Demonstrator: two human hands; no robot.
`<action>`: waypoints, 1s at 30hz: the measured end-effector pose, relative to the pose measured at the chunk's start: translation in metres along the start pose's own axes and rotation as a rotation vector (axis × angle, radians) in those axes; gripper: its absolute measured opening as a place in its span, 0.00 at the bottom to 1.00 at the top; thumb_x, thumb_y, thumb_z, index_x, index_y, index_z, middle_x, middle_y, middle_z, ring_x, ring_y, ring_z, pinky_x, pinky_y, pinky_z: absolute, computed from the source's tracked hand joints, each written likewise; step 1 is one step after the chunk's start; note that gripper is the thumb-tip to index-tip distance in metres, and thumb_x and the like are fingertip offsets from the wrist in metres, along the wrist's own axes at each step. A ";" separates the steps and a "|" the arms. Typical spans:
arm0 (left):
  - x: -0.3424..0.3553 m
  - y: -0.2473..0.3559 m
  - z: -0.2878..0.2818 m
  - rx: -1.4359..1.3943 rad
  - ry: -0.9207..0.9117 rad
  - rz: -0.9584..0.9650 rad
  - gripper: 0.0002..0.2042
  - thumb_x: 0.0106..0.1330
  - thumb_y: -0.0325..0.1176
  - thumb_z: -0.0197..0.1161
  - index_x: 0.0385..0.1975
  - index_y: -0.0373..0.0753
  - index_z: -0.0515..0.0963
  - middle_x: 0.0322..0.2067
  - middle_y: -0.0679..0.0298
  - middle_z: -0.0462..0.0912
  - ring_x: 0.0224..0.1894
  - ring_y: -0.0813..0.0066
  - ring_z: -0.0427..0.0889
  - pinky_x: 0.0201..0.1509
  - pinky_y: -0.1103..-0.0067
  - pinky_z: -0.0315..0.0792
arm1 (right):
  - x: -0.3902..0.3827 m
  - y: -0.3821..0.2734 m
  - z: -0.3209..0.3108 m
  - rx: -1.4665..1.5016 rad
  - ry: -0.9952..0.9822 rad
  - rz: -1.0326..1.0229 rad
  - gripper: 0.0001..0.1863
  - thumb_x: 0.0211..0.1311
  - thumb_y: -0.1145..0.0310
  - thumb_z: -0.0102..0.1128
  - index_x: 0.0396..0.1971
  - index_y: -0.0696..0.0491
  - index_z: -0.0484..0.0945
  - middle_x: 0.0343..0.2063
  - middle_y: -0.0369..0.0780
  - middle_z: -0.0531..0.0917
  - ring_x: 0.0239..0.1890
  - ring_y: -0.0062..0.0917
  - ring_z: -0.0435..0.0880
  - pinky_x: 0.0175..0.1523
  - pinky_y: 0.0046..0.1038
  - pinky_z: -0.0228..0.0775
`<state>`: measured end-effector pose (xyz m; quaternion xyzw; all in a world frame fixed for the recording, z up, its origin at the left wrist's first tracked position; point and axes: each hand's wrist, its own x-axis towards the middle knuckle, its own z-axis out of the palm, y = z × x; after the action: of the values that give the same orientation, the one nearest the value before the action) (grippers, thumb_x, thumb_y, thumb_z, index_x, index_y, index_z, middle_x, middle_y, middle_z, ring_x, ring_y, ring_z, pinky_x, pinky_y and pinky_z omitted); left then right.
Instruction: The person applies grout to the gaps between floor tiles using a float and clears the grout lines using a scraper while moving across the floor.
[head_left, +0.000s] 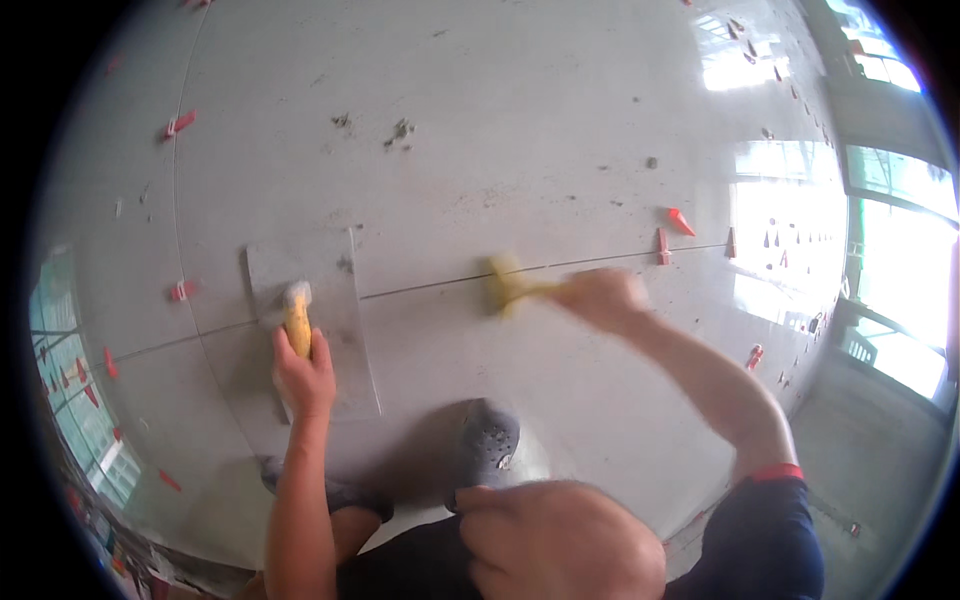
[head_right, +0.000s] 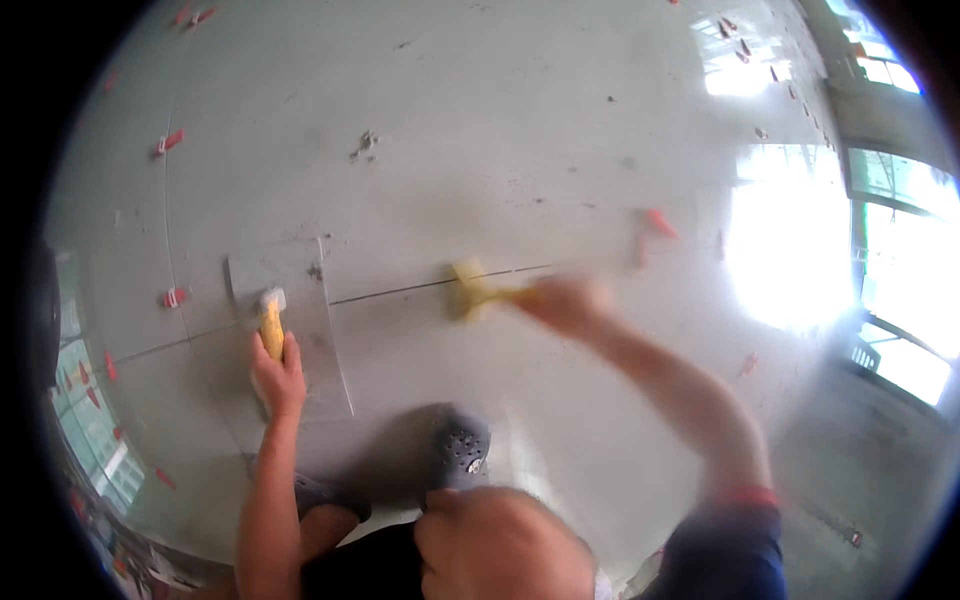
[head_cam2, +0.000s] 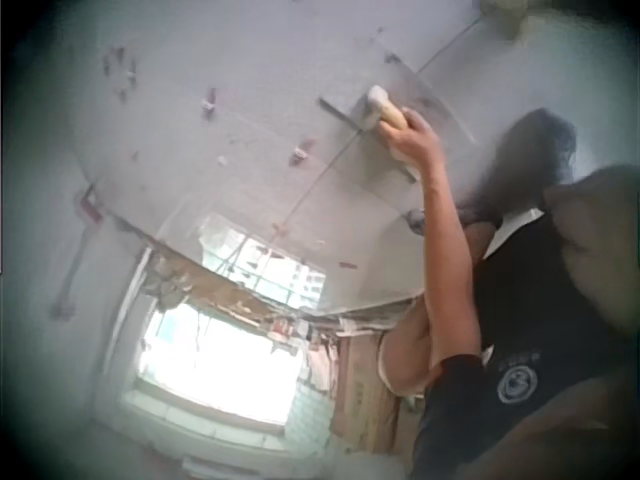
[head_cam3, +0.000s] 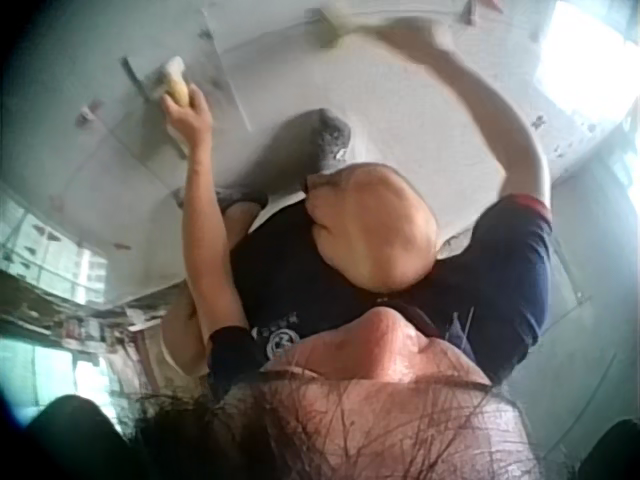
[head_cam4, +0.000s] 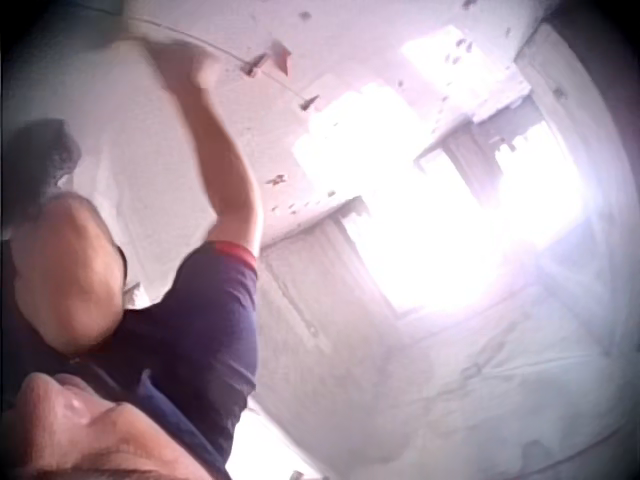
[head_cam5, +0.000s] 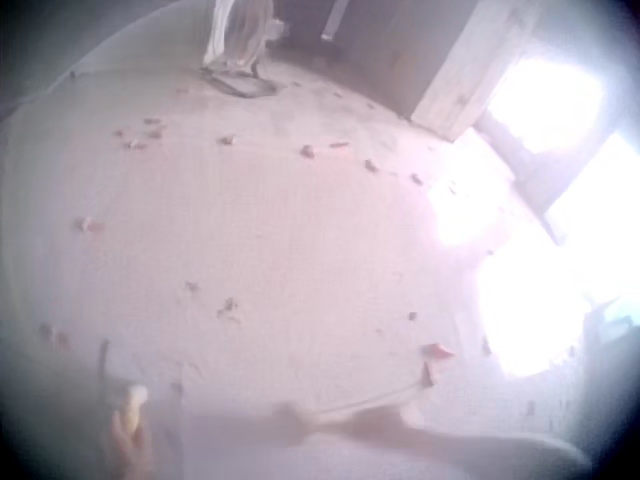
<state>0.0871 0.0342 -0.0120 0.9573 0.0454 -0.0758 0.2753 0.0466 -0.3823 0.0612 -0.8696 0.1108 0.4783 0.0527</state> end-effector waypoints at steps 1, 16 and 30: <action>0.008 0.001 0.004 -0.010 0.016 0.037 0.17 0.64 0.43 0.62 0.42 0.35 0.69 0.31 0.47 0.79 0.35 0.42 0.80 0.36 0.57 0.72 | -0.001 -0.042 -0.005 -0.061 0.081 -0.143 0.27 0.71 0.40 0.45 0.31 0.49 0.80 0.21 0.38 0.81 0.26 0.34 0.83 0.31 0.36 0.75; 0.006 0.006 -0.001 -0.050 -0.027 -0.049 0.16 0.64 0.40 0.62 0.42 0.36 0.69 0.29 0.49 0.79 0.33 0.43 0.80 0.35 0.58 0.72 | -0.103 0.051 -0.014 0.502 0.145 0.079 0.16 0.63 0.59 0.60 0.45 0.54 0.80 0.33 0.42 0.83 0.35 0.32 0.83 0.42 0.34 0.74; 0.003 0.003 0.000 -0.034 0.010 0.006 0.15 0.64 0.39 0.62 0.41 0.37 0.69 0.28 0.49 0.79 0.33 0.41 0.79 0.34 0.57 0.71 | -0.076 0.038 -0.034 0.271 0.068 0.055 0.15 0.64 0.60 0.60 0.45 0.54 0.82 0.29 0.43 0.83 0.31 0.31 0.83 0.39 0.34 0.75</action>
<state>0.0901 0.0323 -0.0111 0.9529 0.0451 -0.0695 0.2918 0.0264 -0.4147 0.1439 -0.8668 0.2000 0.4305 0.1527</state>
